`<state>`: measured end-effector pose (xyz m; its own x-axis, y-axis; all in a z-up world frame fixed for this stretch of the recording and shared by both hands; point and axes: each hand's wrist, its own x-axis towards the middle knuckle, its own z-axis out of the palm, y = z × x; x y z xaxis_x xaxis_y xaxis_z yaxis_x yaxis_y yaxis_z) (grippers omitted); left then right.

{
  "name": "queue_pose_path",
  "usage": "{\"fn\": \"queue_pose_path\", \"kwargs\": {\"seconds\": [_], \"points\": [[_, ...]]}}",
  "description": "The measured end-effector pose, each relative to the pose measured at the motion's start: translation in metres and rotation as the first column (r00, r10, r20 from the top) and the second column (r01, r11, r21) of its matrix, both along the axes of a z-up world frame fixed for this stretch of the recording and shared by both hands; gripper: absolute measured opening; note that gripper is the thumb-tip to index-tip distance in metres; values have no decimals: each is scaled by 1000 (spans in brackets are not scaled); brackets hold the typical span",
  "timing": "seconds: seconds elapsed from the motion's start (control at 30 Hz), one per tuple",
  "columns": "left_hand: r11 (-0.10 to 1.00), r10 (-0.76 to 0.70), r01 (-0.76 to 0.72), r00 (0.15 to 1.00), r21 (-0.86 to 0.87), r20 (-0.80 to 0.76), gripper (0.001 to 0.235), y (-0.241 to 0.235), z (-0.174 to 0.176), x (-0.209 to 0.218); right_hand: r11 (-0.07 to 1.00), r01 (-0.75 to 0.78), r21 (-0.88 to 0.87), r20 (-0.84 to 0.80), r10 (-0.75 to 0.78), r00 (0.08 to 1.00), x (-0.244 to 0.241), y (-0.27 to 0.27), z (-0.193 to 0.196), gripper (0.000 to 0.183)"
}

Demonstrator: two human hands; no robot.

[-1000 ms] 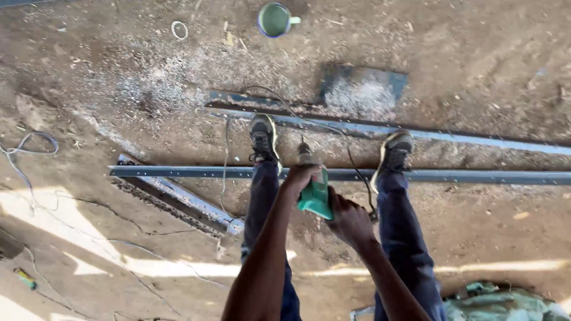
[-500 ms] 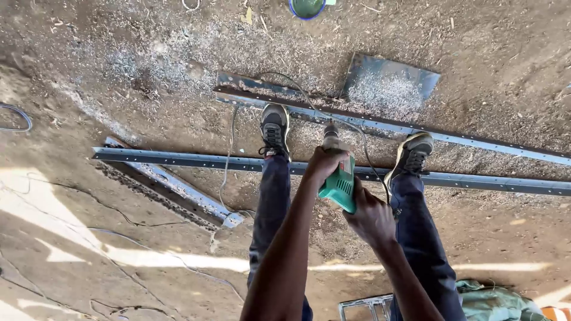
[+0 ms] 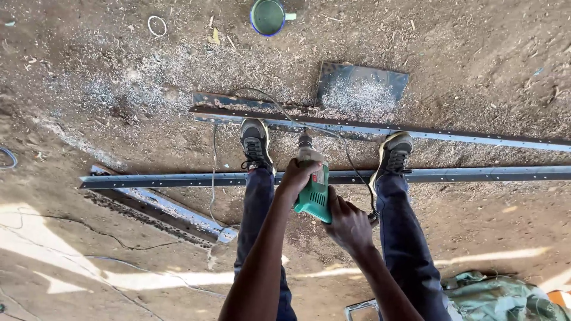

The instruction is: Using a handheld power drill to create holes in long metal bars laid out on the ground.

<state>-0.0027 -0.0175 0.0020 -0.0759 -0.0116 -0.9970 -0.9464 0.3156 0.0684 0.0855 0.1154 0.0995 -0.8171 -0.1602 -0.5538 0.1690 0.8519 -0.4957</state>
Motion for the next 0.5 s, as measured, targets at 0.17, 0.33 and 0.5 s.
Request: {"fn": "queue_pose_path", "kwargs": {"seconds": [0.17, 0.33, 0.5], "points": [[999, -47, 47, 999, -13, 5, 89, 13, 11, -11, 999, 39, -18, -17, -39, 999, 17, 0, -18, 66], [993, -108, 107, 994, -55, -11, 85, 12, 7, -7, 999, 47, -8, -37, -47, 998, 30, 1, -30, 68], [997, -60, 60, 998, -37, 0, 93, 11, 10, -8, 999, 45, 3, -45, -45, 998, 30, -1, -28, 68]]}}
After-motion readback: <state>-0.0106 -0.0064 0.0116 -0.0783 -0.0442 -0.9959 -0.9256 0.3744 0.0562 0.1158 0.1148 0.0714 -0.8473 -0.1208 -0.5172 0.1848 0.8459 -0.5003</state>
